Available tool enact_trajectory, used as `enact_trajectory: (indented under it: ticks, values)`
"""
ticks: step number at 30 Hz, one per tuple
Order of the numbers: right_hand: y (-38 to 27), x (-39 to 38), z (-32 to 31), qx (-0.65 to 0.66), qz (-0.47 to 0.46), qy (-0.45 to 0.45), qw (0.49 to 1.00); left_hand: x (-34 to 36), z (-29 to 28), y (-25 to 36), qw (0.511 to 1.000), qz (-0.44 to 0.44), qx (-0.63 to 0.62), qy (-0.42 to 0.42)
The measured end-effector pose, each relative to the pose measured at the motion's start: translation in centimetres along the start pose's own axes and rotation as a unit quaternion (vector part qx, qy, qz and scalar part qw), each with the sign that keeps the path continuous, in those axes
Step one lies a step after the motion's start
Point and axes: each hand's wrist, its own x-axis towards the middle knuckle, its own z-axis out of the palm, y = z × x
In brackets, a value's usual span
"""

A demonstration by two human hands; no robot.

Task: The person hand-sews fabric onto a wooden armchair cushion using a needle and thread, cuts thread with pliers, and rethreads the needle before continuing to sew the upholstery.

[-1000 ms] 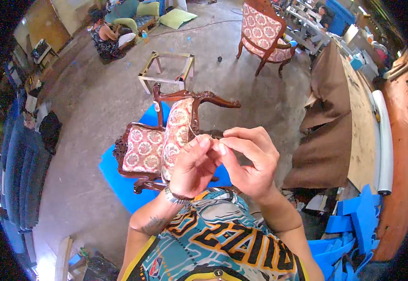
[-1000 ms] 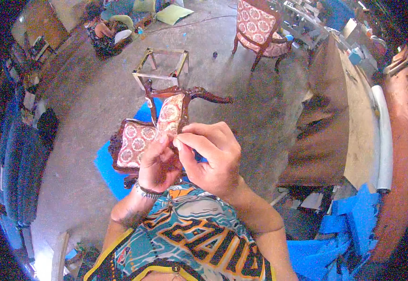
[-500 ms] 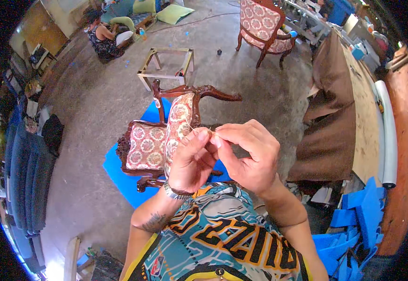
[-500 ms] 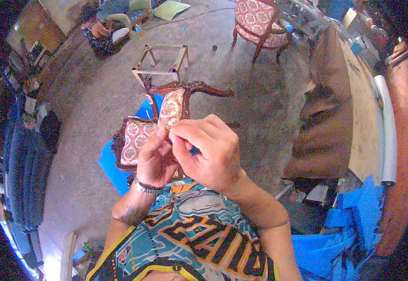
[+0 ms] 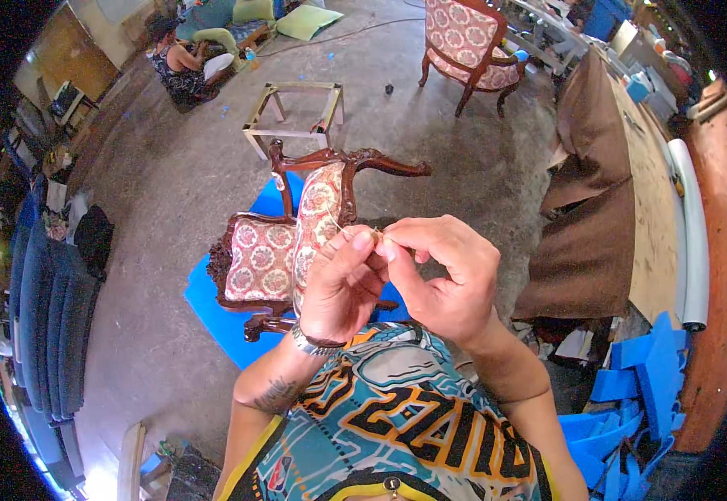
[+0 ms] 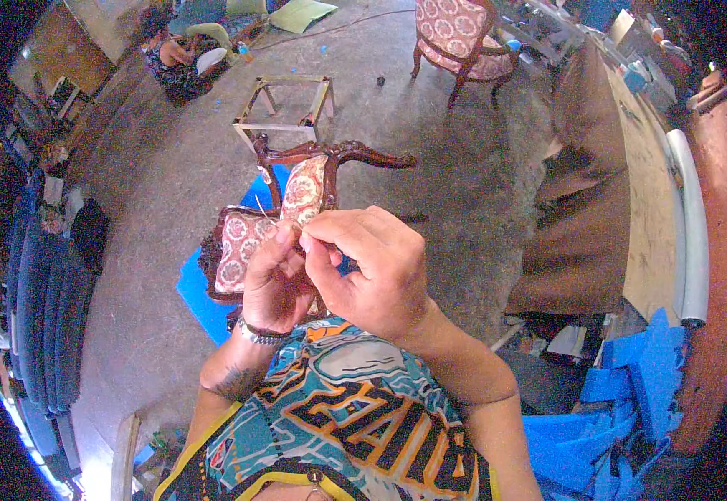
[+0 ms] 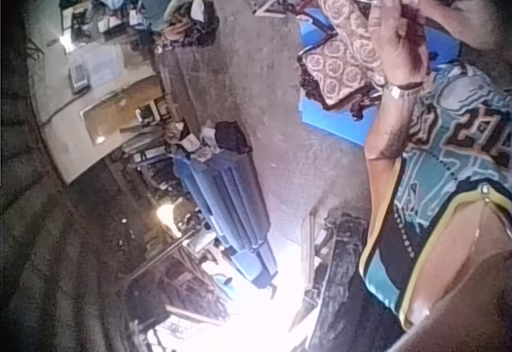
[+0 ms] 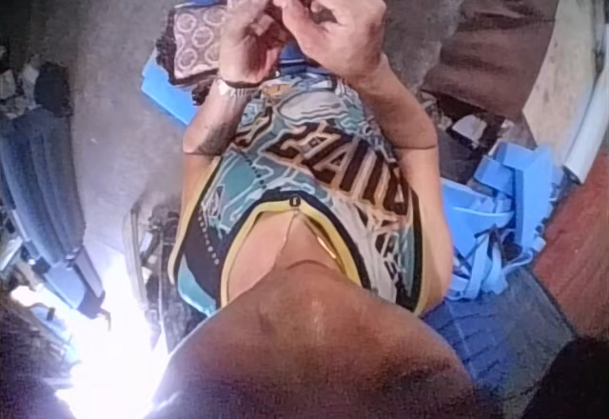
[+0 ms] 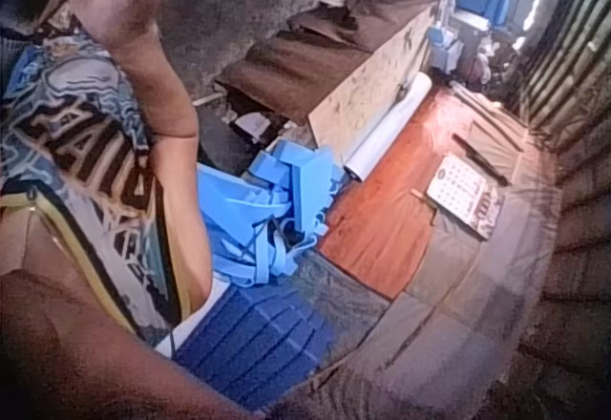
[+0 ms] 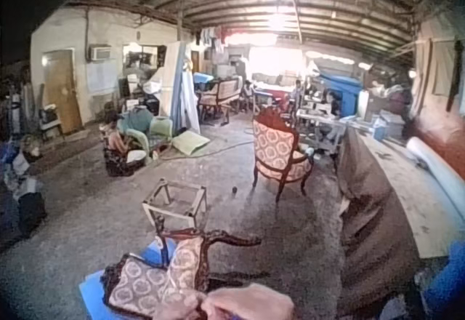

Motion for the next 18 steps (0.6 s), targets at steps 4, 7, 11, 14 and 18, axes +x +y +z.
enact_trajectory:
  ticks: [4, 7, 11, 14, 18]
  values:
    - [0.01, 0.10, -0.12, -0.001, -0.001, -0.011, 1.000, 0.10, 0.23, -0.03, 1.000, 0.007, 0.003, 0.003]
    - [0.07, 0.11, -0.03, -0.005, -0.015, 0.003, 1.000, 0.16, 0.16, -0.03, 1.000, -0.001, 0.000, 0.004]
    - [-0.16, 0.22, -0.18, 0.003, 0.002, -0.013, 1.000, 0.23, 0.30, -0.18, 1.000, -0.004, -0.009, 0.023]
    - [-0.03, 0.25, -0.07, 0.000, -0.004, -0.008, 1.000, 0.21, 0.45, -0.04, 1.000, 0.001, -0.011, 0.016]
    - [0.02, 0.26, -0.01, 0.000, -0.008, -0.005, 1.000, 0.27, 0.66, 0.14, 1.000, -0.001, -0.004, 0.004]
